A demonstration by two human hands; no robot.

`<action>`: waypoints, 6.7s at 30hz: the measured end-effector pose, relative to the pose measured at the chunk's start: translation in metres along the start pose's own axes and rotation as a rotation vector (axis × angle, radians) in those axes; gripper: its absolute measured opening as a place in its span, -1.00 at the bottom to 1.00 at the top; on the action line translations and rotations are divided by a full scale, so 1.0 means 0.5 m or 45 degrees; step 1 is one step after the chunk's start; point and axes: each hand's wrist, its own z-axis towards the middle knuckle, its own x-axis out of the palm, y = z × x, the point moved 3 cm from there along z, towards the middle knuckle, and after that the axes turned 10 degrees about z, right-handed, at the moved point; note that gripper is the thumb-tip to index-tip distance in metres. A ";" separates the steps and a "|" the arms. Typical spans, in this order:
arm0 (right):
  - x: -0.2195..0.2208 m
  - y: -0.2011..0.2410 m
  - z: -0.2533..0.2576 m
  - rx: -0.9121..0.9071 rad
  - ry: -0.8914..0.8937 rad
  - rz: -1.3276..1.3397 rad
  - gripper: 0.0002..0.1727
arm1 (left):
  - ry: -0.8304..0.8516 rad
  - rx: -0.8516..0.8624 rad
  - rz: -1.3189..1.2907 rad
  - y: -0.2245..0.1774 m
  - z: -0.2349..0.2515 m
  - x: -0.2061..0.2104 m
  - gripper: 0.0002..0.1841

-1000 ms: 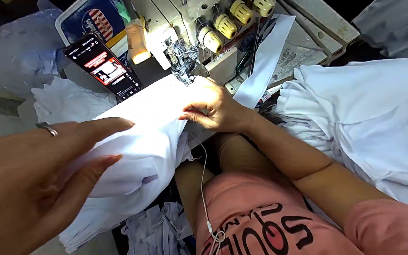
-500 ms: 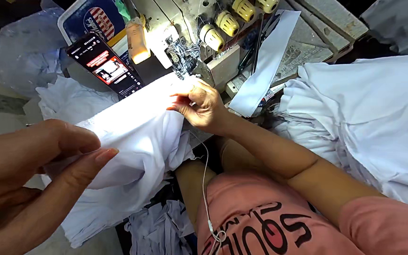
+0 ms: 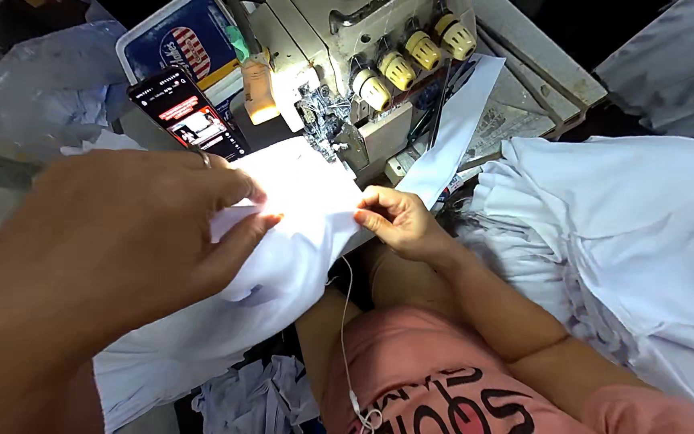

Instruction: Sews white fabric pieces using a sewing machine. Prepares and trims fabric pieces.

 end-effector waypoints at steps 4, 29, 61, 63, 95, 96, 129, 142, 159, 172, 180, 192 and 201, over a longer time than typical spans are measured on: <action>0.001 -0.017 -0.021 -0.007 -0.046 -0.018 -0.90 | 0.042 0.003 -0.003 0.009 0.003 0.031 -0.56; 0.012 -0.052 0.039 -0.161 -0.109 0.034 -0.90 | 0.108 -0.008 -0.196 0.068 0.047 0.063 -0.61; 0.018 -0.061 0.079 -0.129 -0.152 0.109 -0.90 | 0.210 -0.068 -0.230 0.009 0.131 0.158 -0.57; 0.016 -0.060 0.084 -0.105 -0.144 0.114 -0.90 | 0.178 -0.084 -0.205 0.023 0.130 0.160 -0.55; -0.007 -0.056 0.043 -0.384 -0.310 -0.187 -0.78 | -0.116 -0.218 -0.234 -0.025 0.058 0.250 -0.51; -0.017 -0.057 0.036 -0.399 -0.406 -0.267 -0.78 | -0.145 -0.281 -0.217 -0.028 0.054 0.257 -0.48; -0.238 -0.037 0.061 -0.095 -1.396 -0.665 -0.70 | -0.630 -0.732 -0.050 -0.191 -0.063 0.367 -0.49; 0.031 0.041 0.054 0.169 0.029 -1.437 -0.54 | -0.666 -0.715 -0.093 -0.192 -0.064 0.369 -0.52; -0.018 -0.100 -0.039 -0.158 -0.417 -0.683 -0.40 | -0.737 -0.885 -0.187 0.065 -0.079 0.233 -0.42; -0.024 -0.161 -0.054 -0.302 -0.465 -0.776 -0.63 | -0.245 -1.047 0.087 0.255 0.052 0.228 0.09; -0.023 -0.166 -0.058 -0.334 -0.498 -0.767 -0.65 | -0.524 -0.899 -0.156 0.259 -0.002 0.201 -0.24; -0.020 -0.176 -0.057 -0.378 -0.487 -0.836 -0.68 | 0.075 -0.760 -1.543 -0.177 -0.376 0.346 -0.82; -0.013 -0.177 -0.062 -0.501 -0.463 -0.971 -0.70 | 0.013 -2.364 -1.558 -0.231 -0.420 0.692 -0.49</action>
